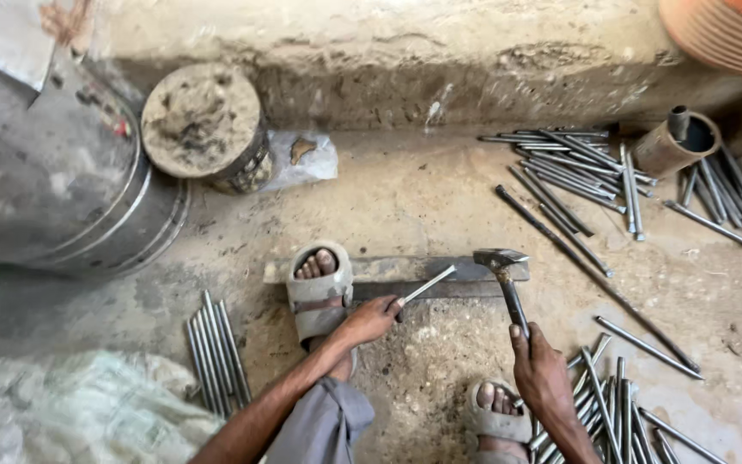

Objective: The person sits on the floor and repeatedly hammers metal rods on a metal bar to shape their ends. The person picks up rods from a pile, places them on the bar, and strikes them with a hammer, then sets the shaped rods aside.

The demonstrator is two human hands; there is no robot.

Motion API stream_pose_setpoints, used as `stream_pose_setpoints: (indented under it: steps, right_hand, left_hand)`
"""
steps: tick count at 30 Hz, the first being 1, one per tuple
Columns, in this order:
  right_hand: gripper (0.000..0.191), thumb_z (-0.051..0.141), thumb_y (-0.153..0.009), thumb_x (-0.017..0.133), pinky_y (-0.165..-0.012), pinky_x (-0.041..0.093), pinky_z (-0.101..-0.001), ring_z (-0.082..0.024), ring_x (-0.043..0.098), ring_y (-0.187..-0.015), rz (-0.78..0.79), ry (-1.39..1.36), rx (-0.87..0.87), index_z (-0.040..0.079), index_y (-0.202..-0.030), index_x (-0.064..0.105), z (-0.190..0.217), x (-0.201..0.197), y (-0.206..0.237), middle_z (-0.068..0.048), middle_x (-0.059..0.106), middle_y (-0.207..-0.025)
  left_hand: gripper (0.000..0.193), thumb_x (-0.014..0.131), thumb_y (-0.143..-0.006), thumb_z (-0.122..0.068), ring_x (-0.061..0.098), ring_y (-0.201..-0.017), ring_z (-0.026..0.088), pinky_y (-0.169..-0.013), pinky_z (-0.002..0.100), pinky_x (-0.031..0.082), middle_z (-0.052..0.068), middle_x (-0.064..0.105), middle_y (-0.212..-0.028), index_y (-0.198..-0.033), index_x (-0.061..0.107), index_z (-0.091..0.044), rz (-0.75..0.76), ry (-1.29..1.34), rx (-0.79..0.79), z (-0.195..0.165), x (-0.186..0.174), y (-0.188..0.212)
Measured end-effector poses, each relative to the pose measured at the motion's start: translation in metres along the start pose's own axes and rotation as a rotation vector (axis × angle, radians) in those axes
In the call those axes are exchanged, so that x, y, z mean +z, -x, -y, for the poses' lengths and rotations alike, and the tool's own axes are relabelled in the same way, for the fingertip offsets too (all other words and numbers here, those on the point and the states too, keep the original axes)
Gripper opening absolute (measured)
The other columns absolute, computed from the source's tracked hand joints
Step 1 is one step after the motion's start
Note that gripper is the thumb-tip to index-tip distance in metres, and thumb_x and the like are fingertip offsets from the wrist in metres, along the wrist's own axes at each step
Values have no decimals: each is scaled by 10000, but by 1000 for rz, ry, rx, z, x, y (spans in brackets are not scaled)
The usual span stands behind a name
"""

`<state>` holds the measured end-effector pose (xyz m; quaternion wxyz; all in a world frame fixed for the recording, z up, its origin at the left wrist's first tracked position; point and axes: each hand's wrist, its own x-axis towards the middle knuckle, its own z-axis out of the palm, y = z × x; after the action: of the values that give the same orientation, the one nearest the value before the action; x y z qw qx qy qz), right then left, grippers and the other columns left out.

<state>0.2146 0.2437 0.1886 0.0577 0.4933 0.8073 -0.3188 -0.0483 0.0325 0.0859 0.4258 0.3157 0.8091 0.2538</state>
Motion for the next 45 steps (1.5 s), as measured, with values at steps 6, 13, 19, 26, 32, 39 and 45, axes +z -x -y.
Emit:
stream_pose_setpoints:
  steps: [6,13,19,26,32,39,45]
  right_hand:
    - [585,518,-1081,350,-320,355,-372,-150,410,-386,-30,-122,-54,33,-1315,579,-5,20,-5,-58,541,-554]
    - [627,548,-1071,322,-296,387,-360,-128,404,-368,75,-80,24,12,-1279,572,-32,38,-13,-53,539,-536]
    - [628,554,-1031,325,-257,374,-360,-127,388,-333,53,-113,-9,49,-1340,535,-23,35,-15,-73,547,-529]
    - [633,563,-1033,333,-259,359,-322,-109,386,-340,70,23,-110,53,-1335,558,-10,43,-8,-55,560,-524]
    - [537,515,-1040,338,-265,374,-332,-134,402,-351,126,-71,-30,90,-1258,584,28,-6,12,-82,548,-558]
    - [487,475,-1095,332,-242,385,-301,-89,428,-371,-322,-231,-399,59,-1095,583,30,-54,38,-21,529,-573]
    - [583,475,-1036,284,-216,367,-344,-120,403,-309,-94,-176,-138,63,-1403,473,28,17,23,-52,550,-520]
  left_hand:
    - [704,445,-1040,-550,431,-1453,351,-1212,447,338,213,471,-1555,-1533,434,-47,-47,-14,60,2,-5,0]
    - [661,488,-1039,-499,553,-1241,368,-1060,506,437,222,555,-1380,-1510,436,-39,13,19,0,-15,-12,17]
    - [519,445,-1079,-434,736,-967,320,-909,494,555,186,752,-1072,-1349,656,-45,-23,25,57,-15,-11,18]
    - [532,502,-1039,-405,678,-1180,332,-1033,480,509,191,675,-1316,-1450,531,-67,-67,56,61,-14,-11,14]
    - [591,479,-1049,-444,599,-1306,332,-1114,486,459,185,583,-1450,-1512,462,-78,-26,22,26,-17,-13,14]
    - [608,499,-1035,-437,606,-1304,338,-1114,486,460,178,547,-1477,-1525,444,-81,-8,56,-22,-21,-13,19]
    - [617,468,-1030,-437,708,-1206,326,-1084,478,519,190,615,-1427,-1546,421,-103,59,96,-119,-27,-16,20]
